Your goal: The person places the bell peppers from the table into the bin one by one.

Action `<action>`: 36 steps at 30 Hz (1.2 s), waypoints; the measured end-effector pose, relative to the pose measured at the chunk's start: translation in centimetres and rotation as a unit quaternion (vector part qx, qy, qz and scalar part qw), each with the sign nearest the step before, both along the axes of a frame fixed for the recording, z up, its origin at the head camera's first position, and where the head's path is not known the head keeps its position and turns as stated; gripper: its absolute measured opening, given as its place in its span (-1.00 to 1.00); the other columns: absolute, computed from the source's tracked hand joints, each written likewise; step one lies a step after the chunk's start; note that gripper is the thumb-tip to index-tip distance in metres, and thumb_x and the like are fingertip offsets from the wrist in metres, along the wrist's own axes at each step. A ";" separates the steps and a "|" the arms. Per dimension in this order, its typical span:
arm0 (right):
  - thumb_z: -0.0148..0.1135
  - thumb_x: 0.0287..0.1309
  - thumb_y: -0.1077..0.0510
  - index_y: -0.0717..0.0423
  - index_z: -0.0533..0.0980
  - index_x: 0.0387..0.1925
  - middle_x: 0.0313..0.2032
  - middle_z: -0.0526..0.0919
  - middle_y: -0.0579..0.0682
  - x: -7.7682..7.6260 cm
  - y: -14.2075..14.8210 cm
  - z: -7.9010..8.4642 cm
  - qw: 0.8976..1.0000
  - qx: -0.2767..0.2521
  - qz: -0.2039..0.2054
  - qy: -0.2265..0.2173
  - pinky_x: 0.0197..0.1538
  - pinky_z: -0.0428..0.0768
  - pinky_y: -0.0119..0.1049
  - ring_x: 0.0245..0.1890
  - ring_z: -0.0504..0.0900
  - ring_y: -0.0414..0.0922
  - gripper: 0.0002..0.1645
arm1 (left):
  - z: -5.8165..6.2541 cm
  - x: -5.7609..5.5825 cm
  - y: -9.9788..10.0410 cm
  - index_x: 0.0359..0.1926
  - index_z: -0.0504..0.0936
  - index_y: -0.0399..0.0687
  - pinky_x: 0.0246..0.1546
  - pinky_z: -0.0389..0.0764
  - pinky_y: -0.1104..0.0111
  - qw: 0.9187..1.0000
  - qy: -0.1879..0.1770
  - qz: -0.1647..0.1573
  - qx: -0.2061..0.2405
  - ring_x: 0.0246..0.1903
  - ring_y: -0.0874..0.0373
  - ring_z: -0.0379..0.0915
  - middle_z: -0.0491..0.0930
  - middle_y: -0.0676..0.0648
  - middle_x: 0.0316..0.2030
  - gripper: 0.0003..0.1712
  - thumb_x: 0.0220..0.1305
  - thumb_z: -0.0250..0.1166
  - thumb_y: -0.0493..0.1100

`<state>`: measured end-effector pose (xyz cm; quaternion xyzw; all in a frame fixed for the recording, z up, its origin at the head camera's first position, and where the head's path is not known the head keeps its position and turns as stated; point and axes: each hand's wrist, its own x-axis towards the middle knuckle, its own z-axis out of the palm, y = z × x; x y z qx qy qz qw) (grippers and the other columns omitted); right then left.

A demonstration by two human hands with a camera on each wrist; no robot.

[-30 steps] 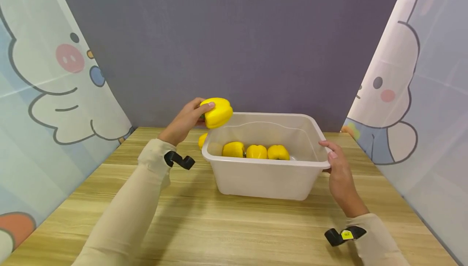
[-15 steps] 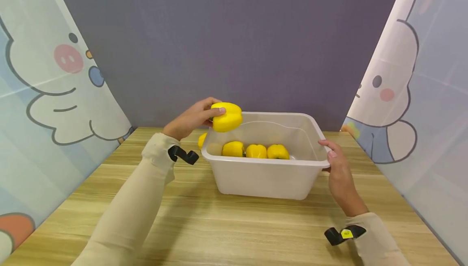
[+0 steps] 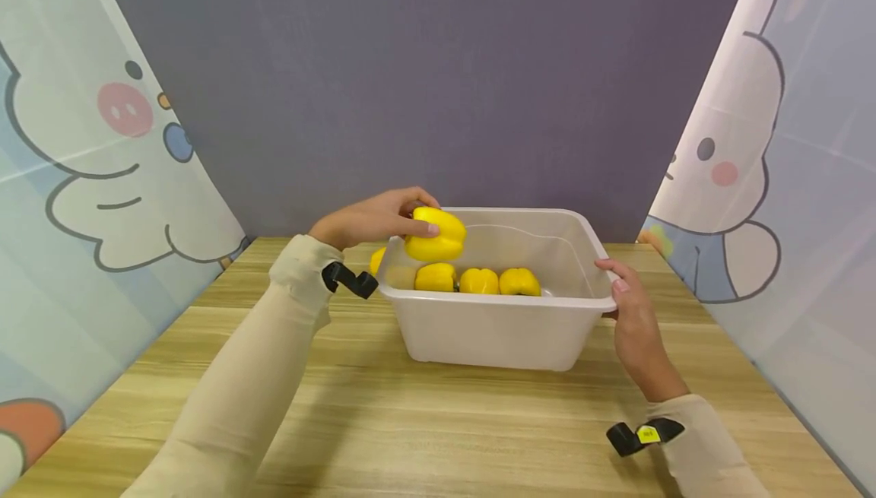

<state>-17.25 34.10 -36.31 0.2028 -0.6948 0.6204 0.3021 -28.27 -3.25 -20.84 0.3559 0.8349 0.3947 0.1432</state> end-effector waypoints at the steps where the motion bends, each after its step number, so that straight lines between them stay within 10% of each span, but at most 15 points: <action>1: -0.31 0.55 0.08 0.18 0.42 0.29 0.11 0.44 0.03 0.0 0.0 0.0 1.000 -0.001 0.003 0.002 -0.27 0.53 -0.49 -0.19 0.49 -0.17 -0.49 | 0.1 0.0 0.1 0.26 0.42 0.08 0.06 0.53 0.06 1.000 0.001 -0.003 -0.008 -0.04 0.03 0.53 0.59 -0.01 0.02 -0.35 0.26 0.38 0.20; 36: -0.33 0.56 0.09 0.23 0.39 0.29 0.13 0.43 0.03 -0.5 0.3 -0.2 1.000 0.005 -0.007 -0.005 -0.25 0.54 -0.48 -0.17 0.49 -0.16 -0.48 | 0.9 -1.7 6.3 0.18 0.44 0.09 -0.08 0.55 0.24 0.998 0.037 -0.023 -0.045 -0.16 0.07 0.49 0.58 0.03 -0.01 -0.41 0.26 0.38 0.20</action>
